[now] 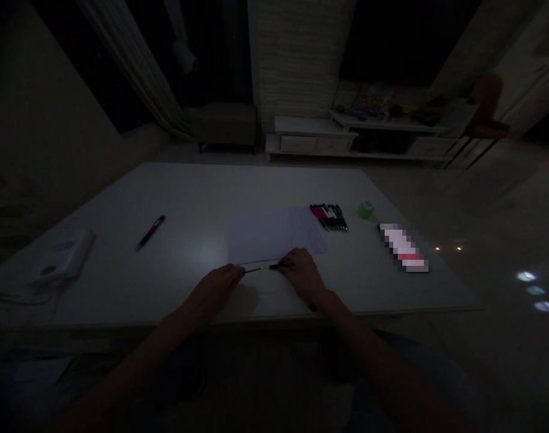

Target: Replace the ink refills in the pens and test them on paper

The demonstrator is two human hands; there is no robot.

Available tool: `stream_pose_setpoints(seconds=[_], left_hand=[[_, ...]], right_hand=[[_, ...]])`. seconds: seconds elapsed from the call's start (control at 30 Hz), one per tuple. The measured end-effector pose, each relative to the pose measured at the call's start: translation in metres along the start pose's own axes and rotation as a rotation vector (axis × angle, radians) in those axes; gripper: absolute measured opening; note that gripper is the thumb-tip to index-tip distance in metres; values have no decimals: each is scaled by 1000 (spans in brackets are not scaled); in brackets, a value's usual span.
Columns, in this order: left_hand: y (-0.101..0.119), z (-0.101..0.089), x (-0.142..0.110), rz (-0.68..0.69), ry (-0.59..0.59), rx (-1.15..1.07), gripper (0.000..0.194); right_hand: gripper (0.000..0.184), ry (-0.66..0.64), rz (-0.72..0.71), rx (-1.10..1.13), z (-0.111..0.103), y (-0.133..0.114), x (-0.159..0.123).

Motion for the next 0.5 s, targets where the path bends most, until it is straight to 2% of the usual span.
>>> stream_pose_setpoints(seconds=[0.17, 0.37, 0.5], left_hand=[[5, 2, 4, 9, 1, 56, 21], [15, 7, 10, 40, -63, 73, 20], [17, 9, 10, 37, -81, 61, 20]], right_hand=[[11, 16, -16, 65, -4, -9, -2], [11, -100, -98, 170, 5, -37, -16], [10, -115, -92, 168, 8, -38, -19]])
Point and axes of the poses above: each hand's wrist, its own x-axis towards the middle knuckle, its own z-axis out of the palm, y = z × x, the point moved 6 cm from there along x, towards the middle knuckle, and after that the axes turned 12 degrees about z, right-handed, at the moved point
